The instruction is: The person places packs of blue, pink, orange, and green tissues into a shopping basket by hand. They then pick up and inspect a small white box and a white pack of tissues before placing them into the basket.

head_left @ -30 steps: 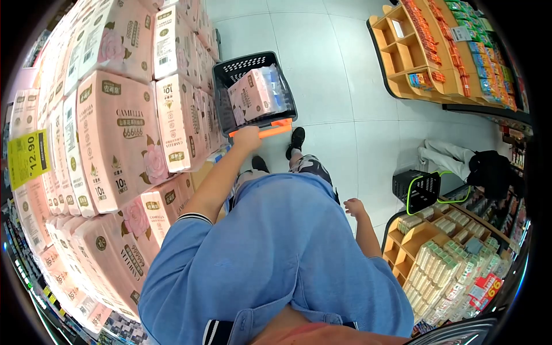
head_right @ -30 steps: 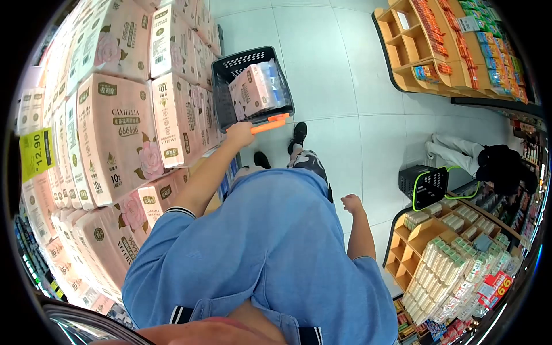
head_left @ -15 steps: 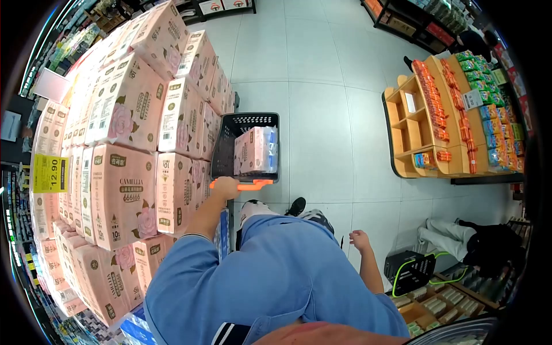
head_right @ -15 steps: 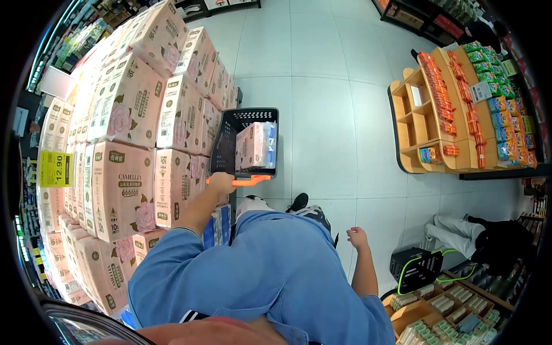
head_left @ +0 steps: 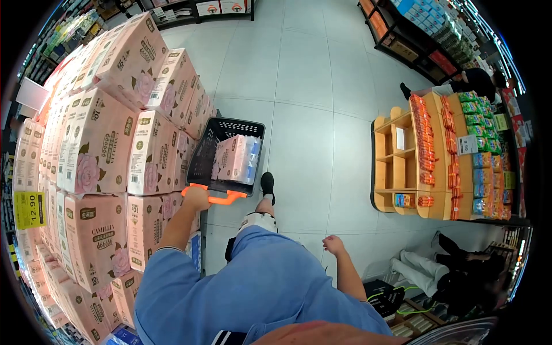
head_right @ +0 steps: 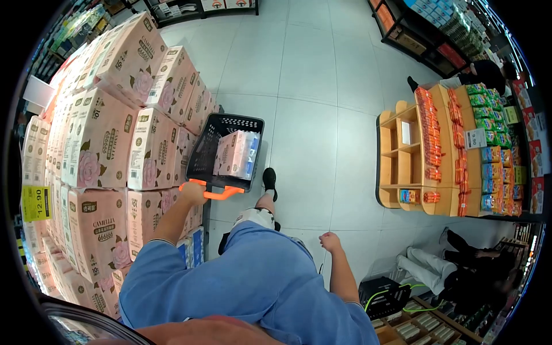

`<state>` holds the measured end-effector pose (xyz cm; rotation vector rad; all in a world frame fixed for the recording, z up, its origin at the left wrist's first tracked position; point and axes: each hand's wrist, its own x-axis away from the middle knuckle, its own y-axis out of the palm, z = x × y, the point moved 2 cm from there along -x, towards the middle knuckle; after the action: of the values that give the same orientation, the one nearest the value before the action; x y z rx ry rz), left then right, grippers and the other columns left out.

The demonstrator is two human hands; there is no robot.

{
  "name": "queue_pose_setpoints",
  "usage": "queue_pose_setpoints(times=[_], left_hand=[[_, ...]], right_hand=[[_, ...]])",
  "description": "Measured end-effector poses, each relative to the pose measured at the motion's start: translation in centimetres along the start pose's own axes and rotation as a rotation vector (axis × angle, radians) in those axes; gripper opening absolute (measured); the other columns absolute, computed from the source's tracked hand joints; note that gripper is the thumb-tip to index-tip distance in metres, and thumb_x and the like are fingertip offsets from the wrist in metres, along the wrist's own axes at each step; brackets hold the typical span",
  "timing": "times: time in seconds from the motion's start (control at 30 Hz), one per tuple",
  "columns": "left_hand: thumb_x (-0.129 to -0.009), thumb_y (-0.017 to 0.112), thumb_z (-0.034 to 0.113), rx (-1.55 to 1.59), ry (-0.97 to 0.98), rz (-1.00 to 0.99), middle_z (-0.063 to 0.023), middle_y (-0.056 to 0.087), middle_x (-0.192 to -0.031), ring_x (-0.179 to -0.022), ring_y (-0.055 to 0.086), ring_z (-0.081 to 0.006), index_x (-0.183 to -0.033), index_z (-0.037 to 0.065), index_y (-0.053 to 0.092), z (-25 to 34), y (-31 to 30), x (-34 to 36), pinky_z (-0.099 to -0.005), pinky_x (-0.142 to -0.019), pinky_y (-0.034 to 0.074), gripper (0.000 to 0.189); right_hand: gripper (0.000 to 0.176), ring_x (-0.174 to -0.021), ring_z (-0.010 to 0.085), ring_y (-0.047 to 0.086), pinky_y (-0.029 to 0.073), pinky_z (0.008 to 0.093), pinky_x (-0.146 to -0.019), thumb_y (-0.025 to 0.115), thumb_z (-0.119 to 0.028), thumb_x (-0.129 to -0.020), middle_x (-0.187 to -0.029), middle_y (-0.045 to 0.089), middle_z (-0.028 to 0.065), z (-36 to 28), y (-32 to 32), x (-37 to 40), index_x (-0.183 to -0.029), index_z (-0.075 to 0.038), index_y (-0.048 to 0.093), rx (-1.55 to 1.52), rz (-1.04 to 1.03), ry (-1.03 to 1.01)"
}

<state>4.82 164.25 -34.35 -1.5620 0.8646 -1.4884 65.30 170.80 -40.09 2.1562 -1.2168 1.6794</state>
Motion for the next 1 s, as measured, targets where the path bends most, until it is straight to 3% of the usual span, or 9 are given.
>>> queue_pose_setpoints(times=[0.13,0.23,0.33,0.43,0.53,0.77,0.83,0.93,1.0], left_hand=[[-0.064,0.067,0.035,-0.001,0.027,-0.016,-0.0074,0.065,-0.067,-0.065,0.065,-0.0298,-0.071,0.014,0.068,-1.4,-2.0,-4.5,-0.0433,-0.059,0.051,0.023],[-0.069,0.063,0.039,0.048,0.088,0.008,-0.009,0.067,-0.069,-0.065,0.066,-0.0298,-0.072,0.014,0.069,-2.4,-3.3,-7.5,-0.0448,-0.058,0.05,0.026],[-0.069,0.064,0.037,0.014,0.084,-0.058,-0.0093,0.067,-0.07,-0.066,0.066,-0.0297,-0.072,0.013,0.07,-3.4,-5.6,-12.1,-0.0438,-0.059,0.05,0.025],[-0.068,0.064,0.035,0.03,0.084,-0.072,-0.0101,0.068,-0.072,-0.069,0.067,-0.0299,-0.073,0.012,0.07,-3.7,-7.5,-14.9,-0.0433,-0.062,0.052,0.024],[-0.068,0.065,0.033,0.047,0.026,-0.109,-0.0109,0.068,-0.074,-0.072,0.067,-0.03,-0.074,0.011,0.071,-4.2,-9.4,-19.1,-0.0434,-0.064,0.052,0.023],[-0.066,0.064,0.026,0.063,-0.11,-0.105,-0.0117,0.069,-0.075,-0.072,0.067,-0.0307,-0.077,0.011,0.071,-4.1,-11.9,-27.7,-0.0441,-0.066,0.052,0.02],[-0.067,0.062,0.025,0.021,-0.15,-0.142,-0.0124,0.069,-0.077,-0.074,0.068,-0.0312,-0.078,0.011,0.071,-4.2,-13.1,-30.1,-0.0442,-0.068,0.052,0.02],[-0.071,0.061,0.022,0.022,-0.275,-0.155,-0.0121,0.07,-0.08,-0.075,0.069,-0.0286,-0.081,0.009,0.072,-3.4,-14.8,-33.1,-0.0434,-0.068,0.052,0.02],[-0.073,0.062,0.021,0.014,-0.348,-0.095,-0.0114,0.07,-0.08,-0.081,0.069,-0.0275,-0.083,0.01,0.073,-2.9,-16.3,-34.9,-0.0425,-0.073,0.052,0.018]], right_hand=[[0.028,-0.072,0.0208,0.067,0.055,0.0327,-0.065,0.063,-0.02,-0.085,-0.083,0.067,0.0139,-8.2,0.6,-3.1,-0.098,0.005,0.061,0.014,-0.086,-0.087],[0.028,-0.073,0.0205,0.067,0.055,0.0325,-0.066,0.063,-0.02,-0.086,-0.085,0.067,0.0139,-12.5,-1.5,-4.8,-0.099,0.005,0.061,0.086,-0.18,-0.117],[0.026,-0.074,0.0201,0.067,0.055,0.0323,-0.066,0.062,-0.018,-0.086,-0.085,0.067,0.0131,-17.8,-5.9,-5.5,-0.099,0.004,0.061,0.068,-0.118,-0.097],[0.024,-0.072,0.02,0.066,0.055,0.0322,-0.064,0.064,-0.017,-0.085,-0.082,0.066,0.0125,-17.9,-9.7,-8.5,-0.097,0.004,0.06,-0.211,0.1,-0.163],[0.02,-0.069,0.0207,0.065,0.055,0.0324,-0.062,0.065,-0.015,-0.084,-0.08,0.065,0.0122,-17.4,-12.3,-9.5,-0.094,0.003,0.06,-0.283,0.168,-0.085],[0.022,-0.062,0.0196,0.063,0.053,0.0318,-0.055,0.066,-0.013,-0.081,-0.075,0.066,0.012,-13.9,-16.0,-13.9,-0.093,0.005,0.06,-0.242,0.116,0.165],[0.023,-0.07,0.0234,0.065,0.053,0.0383,-0.064,0.066,-0.019,-0.083,-0.08,0.067,0.0126,-14.6,-17.5,-14.9,-0.095,0.001,0.064,-0.22,0.055,0.329],[0.024,-0.062,0.0199,0.063,0.047,0.036,-0.053,0.063,-0.02,-0.084,-0.075,0.066,0.0094,-19.9,-21.4,-16.0,-0.097,-0.001,0.061,-0.04,-0.009,0.21],[0.025,-0.062,0.0189,0.062,0.045,0.0357,-0.055,0.062,-0.024,-0.084,-0.077,0.066,0.0078,-22.1,-24.7,-19.3,-0.099,-0.003,0.062,0.007,-0.037,0.14]])
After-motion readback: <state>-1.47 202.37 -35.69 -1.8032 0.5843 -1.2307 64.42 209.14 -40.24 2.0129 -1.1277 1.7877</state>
